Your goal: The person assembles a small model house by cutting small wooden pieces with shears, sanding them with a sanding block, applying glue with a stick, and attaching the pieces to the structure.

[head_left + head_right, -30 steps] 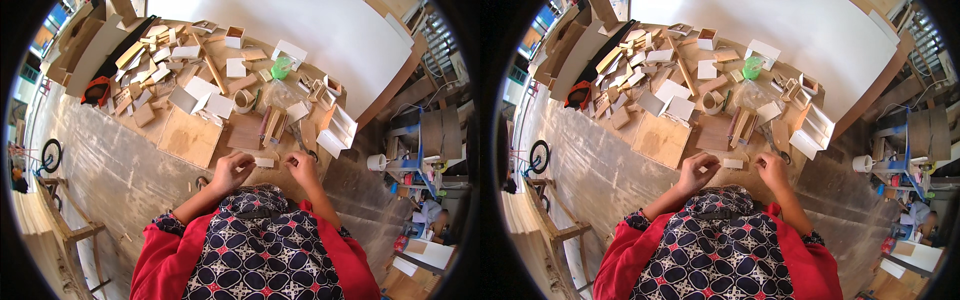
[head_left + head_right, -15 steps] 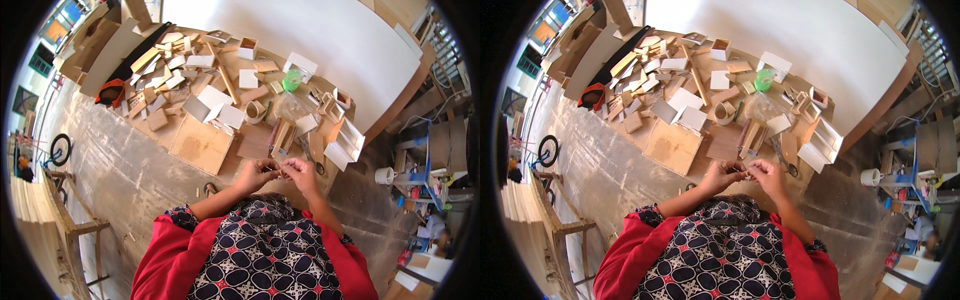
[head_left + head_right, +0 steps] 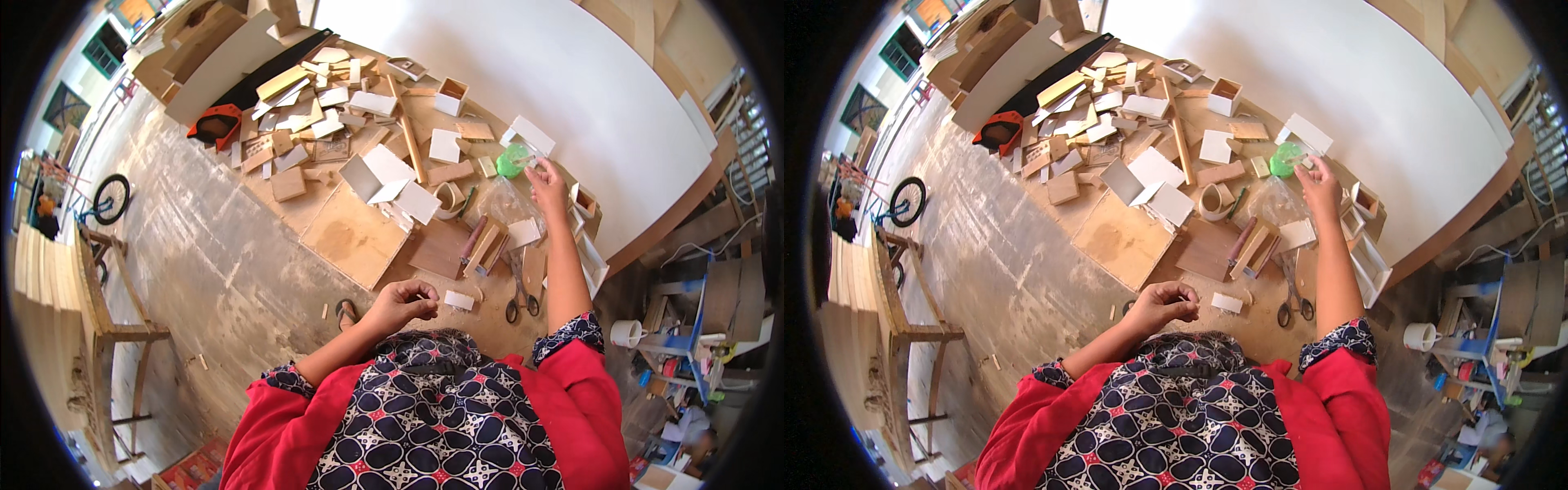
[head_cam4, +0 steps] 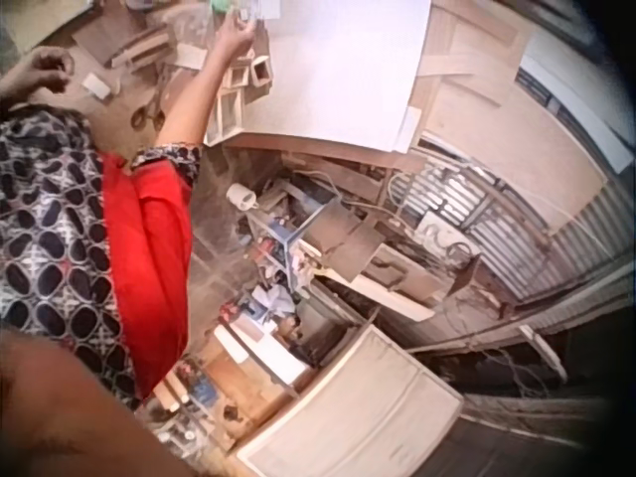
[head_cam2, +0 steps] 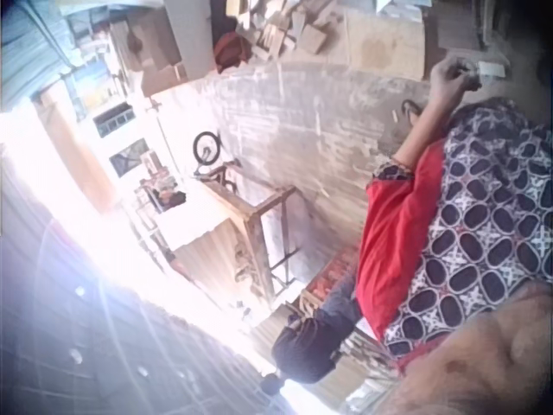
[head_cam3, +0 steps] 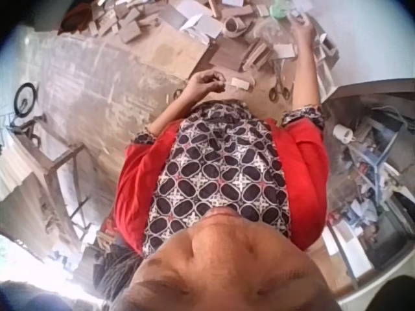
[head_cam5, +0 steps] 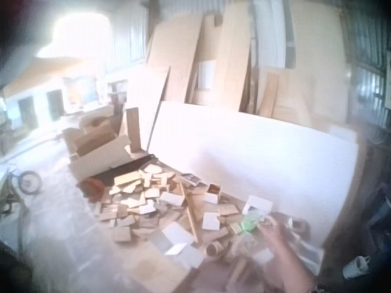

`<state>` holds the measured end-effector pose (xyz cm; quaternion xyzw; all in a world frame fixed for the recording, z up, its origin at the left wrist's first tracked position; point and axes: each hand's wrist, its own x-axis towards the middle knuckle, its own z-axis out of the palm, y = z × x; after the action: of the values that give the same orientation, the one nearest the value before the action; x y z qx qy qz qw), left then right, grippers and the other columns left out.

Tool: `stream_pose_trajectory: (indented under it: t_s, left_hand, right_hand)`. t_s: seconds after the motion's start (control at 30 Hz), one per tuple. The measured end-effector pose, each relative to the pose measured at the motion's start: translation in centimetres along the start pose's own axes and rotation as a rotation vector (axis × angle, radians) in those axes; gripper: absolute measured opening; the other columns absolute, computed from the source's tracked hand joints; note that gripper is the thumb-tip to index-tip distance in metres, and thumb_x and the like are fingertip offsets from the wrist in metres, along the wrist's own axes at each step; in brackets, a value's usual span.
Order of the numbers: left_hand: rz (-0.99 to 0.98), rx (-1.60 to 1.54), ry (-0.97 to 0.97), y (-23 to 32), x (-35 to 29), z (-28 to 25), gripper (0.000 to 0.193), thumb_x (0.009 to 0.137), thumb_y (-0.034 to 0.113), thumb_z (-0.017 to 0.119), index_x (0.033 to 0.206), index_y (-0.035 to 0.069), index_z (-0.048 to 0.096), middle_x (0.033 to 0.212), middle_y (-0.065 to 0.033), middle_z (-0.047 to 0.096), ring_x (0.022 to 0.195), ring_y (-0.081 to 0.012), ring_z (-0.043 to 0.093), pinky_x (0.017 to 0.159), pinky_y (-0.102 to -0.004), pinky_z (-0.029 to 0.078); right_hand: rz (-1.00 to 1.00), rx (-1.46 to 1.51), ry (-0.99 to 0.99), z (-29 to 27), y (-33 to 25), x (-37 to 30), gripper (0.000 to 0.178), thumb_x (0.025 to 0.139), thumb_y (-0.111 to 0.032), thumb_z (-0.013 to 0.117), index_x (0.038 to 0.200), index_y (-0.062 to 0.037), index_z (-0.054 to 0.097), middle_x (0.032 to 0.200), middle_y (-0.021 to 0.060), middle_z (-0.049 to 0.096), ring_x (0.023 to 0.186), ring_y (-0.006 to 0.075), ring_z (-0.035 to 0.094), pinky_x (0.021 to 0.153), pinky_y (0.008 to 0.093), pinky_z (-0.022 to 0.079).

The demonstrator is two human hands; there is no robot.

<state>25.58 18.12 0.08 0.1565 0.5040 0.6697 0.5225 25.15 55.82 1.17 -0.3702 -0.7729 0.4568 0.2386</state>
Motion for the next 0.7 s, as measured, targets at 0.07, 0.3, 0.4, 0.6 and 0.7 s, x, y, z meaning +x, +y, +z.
stream_pose_trajectory:
  t_s: [0.07, 0.3, 0.4, 0.6, 0.7]
  left_hand:
    - [0.016, 0.011, 0.080, 0.8, -0.8, -0.2, 0.010, 0.087, 0.009, 0.064, 0.093, 0.002, 0.062, 0.082, -0.0022, 0.064, 0.077, -0.0112, 0.062, 0.072, -0.0246, 0.051]
    - [0.153, -0.120, 0.233, 0.9, -1.3, -0.8, 0.007, 0.086, 0.006, 0.063, 0.091, 0.001, 0.062, 0.078, -0.0035, 0.063, 0.073, -0.0111, 0.059, 0.069, -0.0242, 0.047]
    - [0.169, -0.127, 0.286, 1.3, -1.2, -0.6, 0.004, 0.084, 0.003, 0.062, 0.088, 0.002, 0.063, 0.081, -0.0018, 0.062, 0.076, -0.0105, 0.058, 0.072, -0.0235, 0.046]
    - [0.244, -0.155, 0.263, 1.4, -1.0, -0.8, 0.005, 0.082, -0.001, 0.063, 0.084, 0.004, 0.064, 0.093, -0.0023, 0.059, 0.085, -0.0108, 0.056, 0.079, -0.0246, 0.044]
    - [0.276, -0.184, 0.243, 1.8, -1.2, -0.9, 0.010, 0.082, -0.001, 0.064, 0.091, 0.004, 0.064, 0.096, -0.0009, 0.060, 0.089, -0.0095, 0.056, 0.081, -0.0234, 0.044]
  right_hand:
    - [-0.031, -0.059, -0.021, 0.2, 0.6, 0.6, 0.046, 0.078, -0.032, 0.073, 0.114, -0.0068, 0.062, 0.071, -0.0001, 0.060, 0.049, 0.0073, 0.051, 0.045, 0.0235, 0.041]
    - [-0.176, -0.166, 0.135, 0.8, 1.8, 1.9, 0.038, 0.077, -0.029, 0.072, 0.108, -0.0080, 0.065, 0.080, 0.0048, 0.062, 0.067, 0.0171, 0.059, 0.062, 0.0319, 0.047]
    - [-0.190, -0.165, 0.250, 1.1, 2.3, 2.6, 0.040, 0.077, -0.030, 0.071, 0.110, -0.0092, 0.063, 0.089, 0.0091, 0.063, 0.082, 0.0245, 0.060, 0.074, 0.0369, 0.047]
    - [-0.103, -0.212, 0.091, 0.7, 2.1, 3.2, 0.037, 0.079, -0.034, 0.068, 0.107, -0.0101, 0.065, 0.086, 0.0093, 0.065, 0.078, 0.0244, 0.062, 0.071, 0.0359, 0.048]
    - [-0.180, -0.290, 0.085, 0.6, 0.0, 2.5, 0.027, 0.079, -0.030, 0.068, 0.095, -0.0092, 0.069, 0.079, 0.0086, 0.066, 0.072, 0.0233, 0.063, 0.067, 0.0346, 0.048]
